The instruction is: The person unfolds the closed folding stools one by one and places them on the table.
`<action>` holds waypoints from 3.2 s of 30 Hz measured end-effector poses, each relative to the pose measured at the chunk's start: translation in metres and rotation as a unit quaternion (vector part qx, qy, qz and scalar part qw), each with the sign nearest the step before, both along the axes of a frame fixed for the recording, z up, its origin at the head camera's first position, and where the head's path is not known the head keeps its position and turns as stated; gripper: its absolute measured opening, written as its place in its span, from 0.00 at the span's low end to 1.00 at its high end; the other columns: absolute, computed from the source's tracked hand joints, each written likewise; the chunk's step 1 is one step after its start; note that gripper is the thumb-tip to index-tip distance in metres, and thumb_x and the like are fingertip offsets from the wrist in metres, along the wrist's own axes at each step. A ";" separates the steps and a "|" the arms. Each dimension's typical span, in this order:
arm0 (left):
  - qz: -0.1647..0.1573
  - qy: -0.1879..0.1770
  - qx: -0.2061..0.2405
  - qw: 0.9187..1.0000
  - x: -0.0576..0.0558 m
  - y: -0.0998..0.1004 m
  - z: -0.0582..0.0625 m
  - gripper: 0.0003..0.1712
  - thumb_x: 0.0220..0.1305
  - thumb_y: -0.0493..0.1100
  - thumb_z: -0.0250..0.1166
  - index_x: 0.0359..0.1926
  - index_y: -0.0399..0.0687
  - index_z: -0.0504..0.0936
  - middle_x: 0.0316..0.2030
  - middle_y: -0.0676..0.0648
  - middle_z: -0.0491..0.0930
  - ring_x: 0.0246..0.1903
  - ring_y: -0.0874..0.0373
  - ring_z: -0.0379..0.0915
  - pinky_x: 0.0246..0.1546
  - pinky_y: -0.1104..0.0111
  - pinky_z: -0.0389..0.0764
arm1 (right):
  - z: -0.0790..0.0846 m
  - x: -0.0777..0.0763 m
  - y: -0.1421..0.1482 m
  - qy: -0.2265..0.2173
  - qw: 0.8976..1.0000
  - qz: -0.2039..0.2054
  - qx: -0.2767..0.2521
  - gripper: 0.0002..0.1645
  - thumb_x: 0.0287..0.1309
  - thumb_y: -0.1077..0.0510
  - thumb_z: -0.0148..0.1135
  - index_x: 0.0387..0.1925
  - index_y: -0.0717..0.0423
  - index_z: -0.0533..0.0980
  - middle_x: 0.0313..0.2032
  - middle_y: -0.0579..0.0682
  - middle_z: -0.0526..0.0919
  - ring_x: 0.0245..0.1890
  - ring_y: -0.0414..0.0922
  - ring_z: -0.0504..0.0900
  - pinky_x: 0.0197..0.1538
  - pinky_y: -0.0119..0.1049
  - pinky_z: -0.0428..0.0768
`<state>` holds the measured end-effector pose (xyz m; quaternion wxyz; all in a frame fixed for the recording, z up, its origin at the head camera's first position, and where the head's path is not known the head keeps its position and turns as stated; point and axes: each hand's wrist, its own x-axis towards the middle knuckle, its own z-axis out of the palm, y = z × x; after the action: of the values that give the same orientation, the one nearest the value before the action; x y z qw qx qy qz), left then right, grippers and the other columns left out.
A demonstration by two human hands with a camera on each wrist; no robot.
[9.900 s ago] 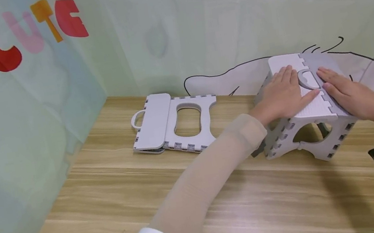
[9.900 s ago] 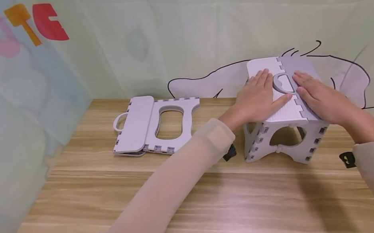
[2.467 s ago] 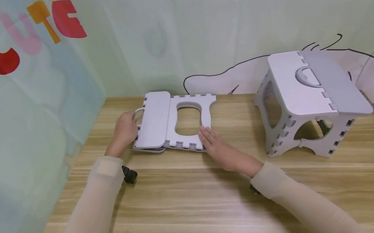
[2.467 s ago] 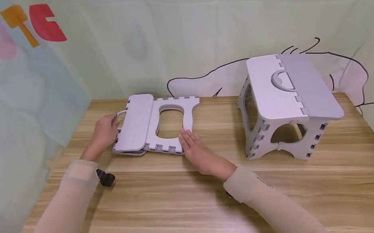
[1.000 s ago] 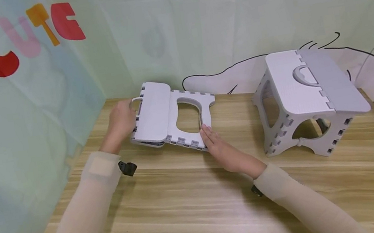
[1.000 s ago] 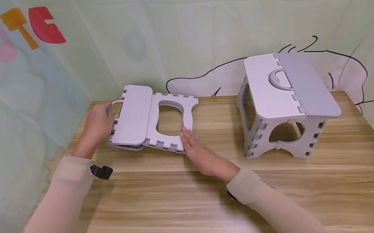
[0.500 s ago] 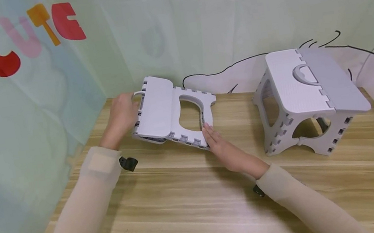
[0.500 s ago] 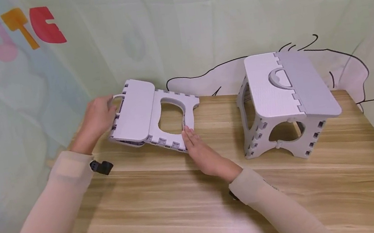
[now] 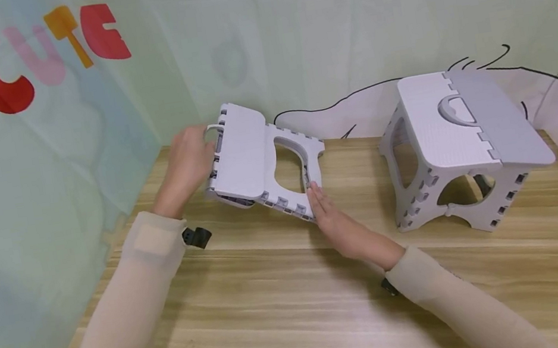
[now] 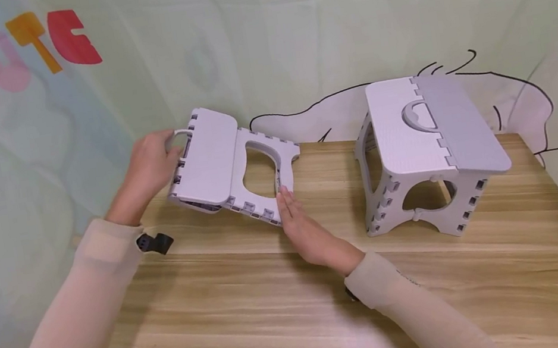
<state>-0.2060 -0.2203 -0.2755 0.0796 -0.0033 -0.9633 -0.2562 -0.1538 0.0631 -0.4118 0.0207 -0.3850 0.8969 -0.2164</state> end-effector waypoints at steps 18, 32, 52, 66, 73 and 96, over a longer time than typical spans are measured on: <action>-0.028 0.055 0.033 0.998 0.000 0.032 0.028 0.19 0.72 0.34 0.57 0.60 0.28 0.75 0.52 0.31 0.79 0.39 0.46 0.75 0.39 0.58 0.80 | -0.001 0.003 0.008 -0.008 0.999 -0.023 -0.038 0.39 0.68 0.77 0.44 0.73 0.77 0.40 0.74 0.74 0.38 0.74 0.62 0.46 0.71 0.49 0.55; -0.030 0.047 0.042 0.998 0.000 0.052 0.045 0.11 0.74 0.38 0.57 0.46 0.33 0.80 0.30 0.40 0.76 0.29 0.51 0.72 0.27 0.64 0.77 | 0.002 0.005 0.015 -0.012 0.998 -0.031 -0.052 0.37 0.69 0.75 0.44 0.73 0.78 0.40 0.73 0.74 0.40 0.74 0.62 0.47 0.71 0.50 0.55; -0.070 0.065 0.044 0.994 -0.006 0.092 0.062 0.15 0.73 0.38 0.59 0.55 0.33 0.79 0.39 0.39 0.81 0.33 0.52 0.78 0.31 0.68 0.83 | 0.006 0.004 0.022 -0.083 0.990 -0.081 -0.082 0.43 0.74 0.64 0.48 0.76 0.70 0.34 0.74 0.69 0.44 0.73 0.61 0.53 0.71 0.51 0.56; -0.101 0.085 -0.020 0.991 -0.012 0.123 0.071 0.17 0.73 0.39 0.59 0.55 0.31 0.78 0.47 0.38 0.81 0.39 0.52 0.75 0.37 0.68 0.79 | 0.003 0.000 0.030 -0.096 0.986 -0.089 -0.106 0.44 0.72 0.66 0.51 0.75 0.71 0.37 0.73 0.69 0.50 0.72 0.61 0.57 0.71 0.52 0.58; -0.106 0.084 -0.025 0.991 -0.013 0.137 0.073 0.18 0.74 0.40 0.58 0.57 0.31 0.77 0.48 0.39 0.81 0.40 0.53 0.76 0.36 0.70 0.81 | 0.004 0.000 0.032 -0.102 0.983 -0.090 -0.120 0.44 0.72 0.66 0.51 0.75 0.71 0.37 0.73 0.69 0.50 0.71 0.62 0.58 0.70 0.52 0.59; -0.134 0.086 -0.076 0.984 -0.018 0.173 0.074 0.16 0.75 0.44 0.56 0.52 0.35 0.76 0.42 0.43 0.77 0.39 0.56 0.71 0.35 0.75 0.77 | 0.003 -0.002 0.044 -0.128 0.976 -0.106 -0.144 0.44 0.71 0.67 0.53 0.76 0.69 0.39 0.70 0.69 0.61 0.63 0.61 0.72 0.63 0.48 0.72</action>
<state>-0.2240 -0.0471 -0.2011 0.1270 -0.1606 -0.9604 -0.1892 -0.1561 0.1075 -0.4091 0.0570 -0.2557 0.8820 -0.3917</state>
